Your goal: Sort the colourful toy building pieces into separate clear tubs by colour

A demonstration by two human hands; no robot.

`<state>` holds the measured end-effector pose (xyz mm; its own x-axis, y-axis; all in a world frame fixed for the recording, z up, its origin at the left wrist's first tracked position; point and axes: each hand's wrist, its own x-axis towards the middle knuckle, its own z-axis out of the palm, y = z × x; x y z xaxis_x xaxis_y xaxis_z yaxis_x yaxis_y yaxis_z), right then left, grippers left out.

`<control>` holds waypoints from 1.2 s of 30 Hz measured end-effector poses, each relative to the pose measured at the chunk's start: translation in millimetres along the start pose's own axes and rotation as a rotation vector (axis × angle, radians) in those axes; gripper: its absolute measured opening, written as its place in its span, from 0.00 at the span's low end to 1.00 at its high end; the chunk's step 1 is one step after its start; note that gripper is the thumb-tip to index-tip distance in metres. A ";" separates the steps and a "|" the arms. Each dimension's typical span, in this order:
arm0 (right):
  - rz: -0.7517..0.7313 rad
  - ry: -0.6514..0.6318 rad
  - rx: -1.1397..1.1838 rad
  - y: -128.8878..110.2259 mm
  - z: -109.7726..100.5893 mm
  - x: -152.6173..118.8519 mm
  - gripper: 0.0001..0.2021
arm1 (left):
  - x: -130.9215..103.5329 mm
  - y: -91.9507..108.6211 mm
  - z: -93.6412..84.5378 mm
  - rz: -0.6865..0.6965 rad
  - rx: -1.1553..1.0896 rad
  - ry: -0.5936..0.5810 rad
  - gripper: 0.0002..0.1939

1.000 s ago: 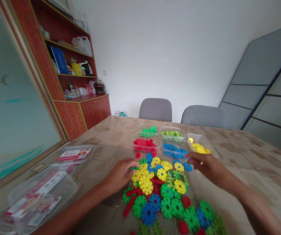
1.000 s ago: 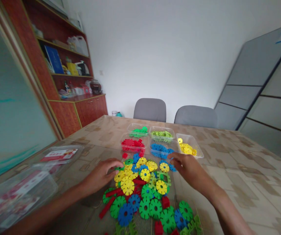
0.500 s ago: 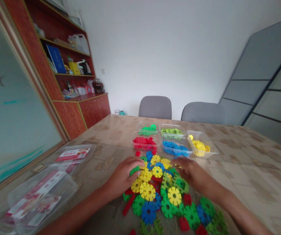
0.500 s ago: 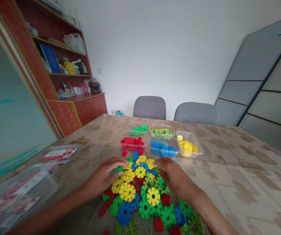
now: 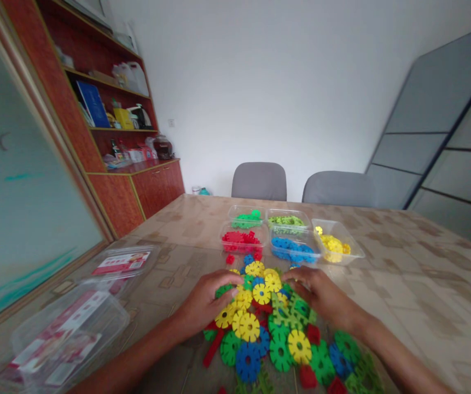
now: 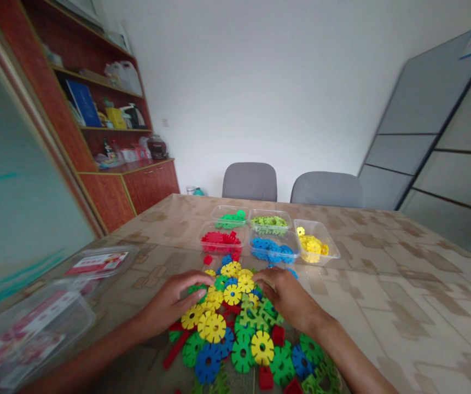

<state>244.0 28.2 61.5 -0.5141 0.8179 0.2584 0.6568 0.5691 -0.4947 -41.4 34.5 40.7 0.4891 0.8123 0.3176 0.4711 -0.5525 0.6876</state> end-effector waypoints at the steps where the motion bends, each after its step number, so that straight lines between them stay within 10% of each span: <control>1: 0.014 0.018 -0.012 4.0 -2.6 0.4 0.14 | 0.5 -1.6 -0.3 -0.011 0.003 0.016 0.11; 17: 0.024 0.046 -0.022 3.1 -0.1 0.4 0.14 | 15.4 8.3 6.2 0.020 0.119 -0.165 0.27; 26: -0.092 -0.024 -0.061 -20.9 29.2 1.1 0.20 | 22.8 2.8 17.8 0.069 0.195 -0.155 0.21; 36: -0.001 0.073 -0.025 -11.3 14.9 3.5 0.13 | 20.1 9.4 4.2 0.104 0.237 -0.203 0.11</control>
<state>226.6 23.4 55.6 -0.4735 0.8208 0.3195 0.6702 0.5711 -0.4740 -24.1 44.8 50.8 0.6685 0.7089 0.2248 0.5573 -0.6777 0.4796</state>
